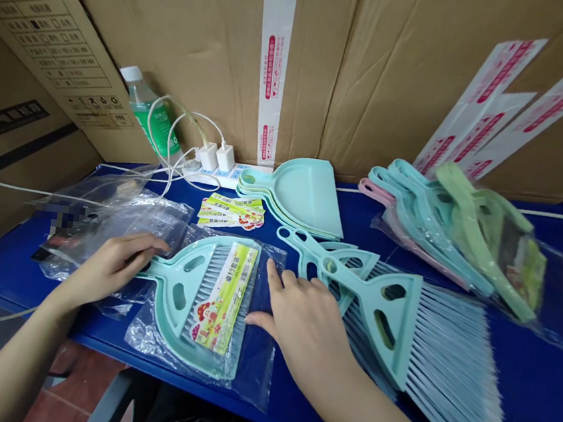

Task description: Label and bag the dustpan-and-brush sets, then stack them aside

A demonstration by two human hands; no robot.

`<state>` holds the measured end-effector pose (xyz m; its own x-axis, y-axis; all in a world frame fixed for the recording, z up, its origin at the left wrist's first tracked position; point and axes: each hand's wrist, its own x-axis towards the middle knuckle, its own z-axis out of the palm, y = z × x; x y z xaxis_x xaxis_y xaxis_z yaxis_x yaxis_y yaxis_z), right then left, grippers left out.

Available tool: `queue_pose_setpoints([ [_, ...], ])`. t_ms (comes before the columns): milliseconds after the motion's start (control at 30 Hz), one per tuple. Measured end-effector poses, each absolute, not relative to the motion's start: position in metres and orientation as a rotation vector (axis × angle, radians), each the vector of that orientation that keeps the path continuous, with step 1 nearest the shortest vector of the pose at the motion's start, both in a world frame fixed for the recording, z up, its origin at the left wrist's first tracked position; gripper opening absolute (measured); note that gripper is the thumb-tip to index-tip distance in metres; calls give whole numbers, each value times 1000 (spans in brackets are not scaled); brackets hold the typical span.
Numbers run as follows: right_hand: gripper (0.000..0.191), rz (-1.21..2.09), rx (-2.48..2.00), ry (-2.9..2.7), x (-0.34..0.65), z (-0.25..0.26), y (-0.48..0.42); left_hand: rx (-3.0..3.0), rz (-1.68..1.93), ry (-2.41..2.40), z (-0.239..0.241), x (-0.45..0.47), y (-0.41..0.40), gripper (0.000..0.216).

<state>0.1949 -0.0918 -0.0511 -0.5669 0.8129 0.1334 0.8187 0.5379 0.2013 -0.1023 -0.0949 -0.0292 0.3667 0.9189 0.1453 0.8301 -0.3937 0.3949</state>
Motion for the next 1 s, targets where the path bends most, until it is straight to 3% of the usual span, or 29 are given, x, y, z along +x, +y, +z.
queue_pose_setpoints([
  [733,64,-211,-1540,-2781,197,-43,-87,2427,466,1630,-34,-103,-94,40],
  [1000,47,-203,-1257,-2730,202,-48,-90,2439,473,1626,-33,-103,-94,36],
])
